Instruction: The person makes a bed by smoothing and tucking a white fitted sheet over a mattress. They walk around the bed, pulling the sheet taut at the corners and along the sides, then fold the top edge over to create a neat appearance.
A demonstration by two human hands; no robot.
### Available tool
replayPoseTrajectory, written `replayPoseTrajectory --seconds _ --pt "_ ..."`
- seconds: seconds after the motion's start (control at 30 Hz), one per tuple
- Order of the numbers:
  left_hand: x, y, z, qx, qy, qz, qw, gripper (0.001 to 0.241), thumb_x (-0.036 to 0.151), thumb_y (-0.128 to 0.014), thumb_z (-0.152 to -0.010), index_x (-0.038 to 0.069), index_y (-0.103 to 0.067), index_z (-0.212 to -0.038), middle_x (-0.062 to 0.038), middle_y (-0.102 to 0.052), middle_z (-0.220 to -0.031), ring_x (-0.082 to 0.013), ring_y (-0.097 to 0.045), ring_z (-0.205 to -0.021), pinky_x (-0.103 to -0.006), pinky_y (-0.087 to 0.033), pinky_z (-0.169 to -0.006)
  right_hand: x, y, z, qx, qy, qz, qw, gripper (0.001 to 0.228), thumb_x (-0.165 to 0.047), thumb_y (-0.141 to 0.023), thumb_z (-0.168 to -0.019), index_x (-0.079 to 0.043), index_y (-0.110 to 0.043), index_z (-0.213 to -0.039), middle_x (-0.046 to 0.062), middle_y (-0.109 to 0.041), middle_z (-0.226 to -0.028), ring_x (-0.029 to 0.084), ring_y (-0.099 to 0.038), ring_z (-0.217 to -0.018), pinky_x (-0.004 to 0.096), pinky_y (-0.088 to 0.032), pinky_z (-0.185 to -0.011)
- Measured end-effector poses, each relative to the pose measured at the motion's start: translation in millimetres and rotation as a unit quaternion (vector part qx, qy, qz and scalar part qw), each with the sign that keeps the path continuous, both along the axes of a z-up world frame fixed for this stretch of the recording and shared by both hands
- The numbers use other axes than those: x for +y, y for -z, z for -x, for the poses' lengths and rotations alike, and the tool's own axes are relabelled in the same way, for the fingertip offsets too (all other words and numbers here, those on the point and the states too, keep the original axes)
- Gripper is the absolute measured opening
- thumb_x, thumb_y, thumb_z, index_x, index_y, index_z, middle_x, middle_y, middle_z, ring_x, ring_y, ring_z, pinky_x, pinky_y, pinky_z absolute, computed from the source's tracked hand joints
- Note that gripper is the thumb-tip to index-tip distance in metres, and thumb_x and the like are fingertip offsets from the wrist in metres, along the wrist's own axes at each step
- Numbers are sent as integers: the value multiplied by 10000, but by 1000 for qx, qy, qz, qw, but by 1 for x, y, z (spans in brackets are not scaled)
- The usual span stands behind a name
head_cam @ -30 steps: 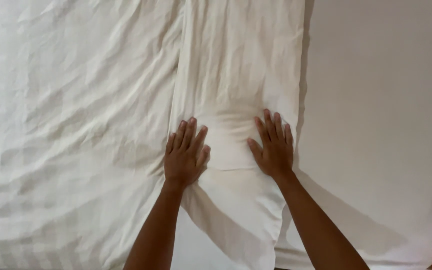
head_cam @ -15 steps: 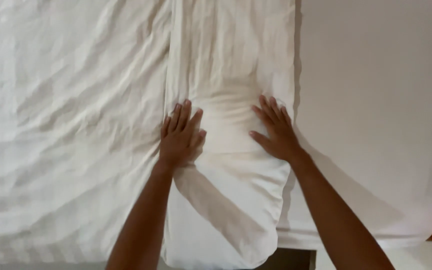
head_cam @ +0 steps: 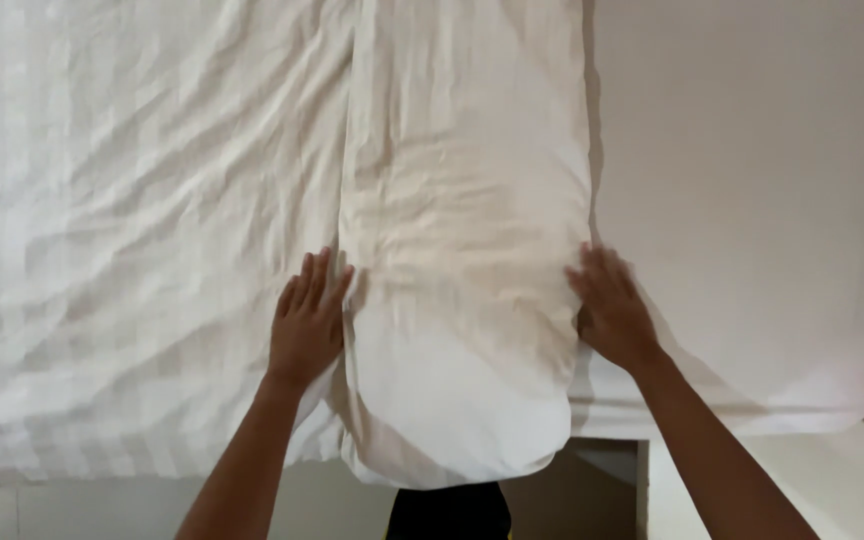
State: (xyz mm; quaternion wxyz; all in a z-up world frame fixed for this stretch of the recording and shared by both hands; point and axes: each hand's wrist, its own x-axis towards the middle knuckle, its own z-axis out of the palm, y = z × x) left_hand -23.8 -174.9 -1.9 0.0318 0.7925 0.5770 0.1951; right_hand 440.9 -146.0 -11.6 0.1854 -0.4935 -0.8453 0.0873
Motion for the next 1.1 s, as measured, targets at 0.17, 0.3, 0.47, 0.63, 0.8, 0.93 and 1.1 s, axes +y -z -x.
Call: replayPoseTrajectory --seconds 0.17,0.3,0.47,0.63,0.8,0.93,1.1 --pt "-14 -7 -8 29 76 10 997 838 -20 -586 -801 295 -433 -1562 -127 -289 -1692 -317 -258 -1576 -473 -271 -1237 -12 -3 28 -131 -59 -30 989 698 5 -627 -841 -196 -492 -1495 153 -288 -1670 394 -253 -1552 526 -241 -1255" --pt "-27 -14 -13 105 151 13 983 865 -67 -564 -809 414 -461 -1520 -8 -331 -1671 -241 -279 -1551 -459 -260 -1225 -22 -11 32 -137 -83 -66 985 705 60 -586 -866 -235 -518 -1503 102 -341 -1662 360 -288 -1545 520 -267 -1255" --pt "-29 -1 10 39 163 -16 986 781 -33 -561 -887 365 -457 -1551 107 -393 -1644 -177 -323 -1551 -459 -256 -1248 -25 -18 22 -150 -90 -40 984 750 73 -575 -828 -262 -527 -1497 -40 -383 -1636 270 -330 -1537 510 -301 -1241" --pt "-32 26 9 35 125 0 992 728 0 -558 -907 374 -480 -1527 123 -412 -1629 -179 -329 -1556 -457 -259 -1259 -27 -19 28 -175 -76 -16 981 757 78 -583 -827 -267 -508 -1496 -121 -384 -1647 205 -337 -1553 484 -325 -1256" --pt "-36 20 0 87 81 40 992 765 -19 -556 -863 357 -491 -1526 101 -394 -1640 -194 -308 -1545 -457 -252 -1225 -28 -14 37 -179 -38 50 982 862 4 -631 -780 -258 -382 -1563 -81 -309 -1662 236 -246 -1557 514 -268 -1241" --pt "-33 27 1 77 70 58 993 731 16 -540 -898 397 -485 -1519 126 -383 -1648 -179 -307 -1553 -445 -241 -1243 -26 -6 37 -191 -30 89 977 879 -50 -653 -779 -243 -336 -1576 -69 -268 -1672 248 -201 -1562 524 -227 -1246" --pt "-31 26 0 23 82 49 995 598 192 -533 -945 372 -466 -1511 73 -358 -1644 -210 -296 -1529 -476 -214 -1215 -30 3 32 -169 -19 45 984 790 -124 -650 -865 -267 -361 -1587 -89 -280 -1688 227 -198 -1581 524 -211 -1267"
